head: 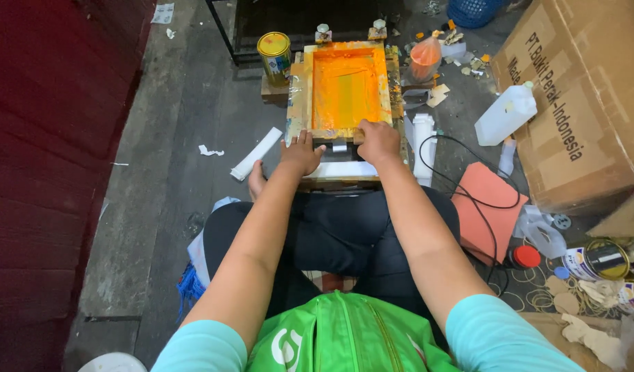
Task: The person sits on the floor and aligns a white strip under a screen printing frame. They use a squeegee to spread orange ink across the screen, then lift the strip to reveal the printed result.
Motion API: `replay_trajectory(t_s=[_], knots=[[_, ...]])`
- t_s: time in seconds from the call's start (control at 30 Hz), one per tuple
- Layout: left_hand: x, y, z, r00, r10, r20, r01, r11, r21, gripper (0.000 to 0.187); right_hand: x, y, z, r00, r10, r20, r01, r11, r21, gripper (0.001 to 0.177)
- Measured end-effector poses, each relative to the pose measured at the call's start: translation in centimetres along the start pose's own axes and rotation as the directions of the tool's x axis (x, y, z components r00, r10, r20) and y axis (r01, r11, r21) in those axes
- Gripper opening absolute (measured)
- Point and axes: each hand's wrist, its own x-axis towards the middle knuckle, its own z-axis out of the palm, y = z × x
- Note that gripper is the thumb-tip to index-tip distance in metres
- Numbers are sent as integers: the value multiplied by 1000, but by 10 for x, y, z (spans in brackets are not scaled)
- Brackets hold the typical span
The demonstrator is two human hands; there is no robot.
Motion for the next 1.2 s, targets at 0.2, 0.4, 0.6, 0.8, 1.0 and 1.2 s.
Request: replay_trajectory(t_s=[0.2,0.4,0.6,0.8,1.0,1.2], knots=[[-3,1,-27,1000,16,3,-16,1000,-25,72,10,-9,-33,996,17,85,-19,1000,23,34],[29,0,-40,1000,10,-7,-10,1000,14,69,65,2,-53,958,16,286,-20,1000,11,21],[53,-7,-53,999,43,-28,-42,998,35,70,107,11,-57,858,35,513,-96,991,92,38],[81,-4,-75,998,54,-30,-53,997,51,72,126,5,-44,893,-39,448,-12,994,111,18],[107,-3,-82,995,34,-92,-37,999,-24,74,130,-1,-18,986,-167,-2,166,980,114,42],[97,-4,-80,994,47,-95,-48,999,-4,72,139,6,27,961,-239,-138,251,965,73,47]])
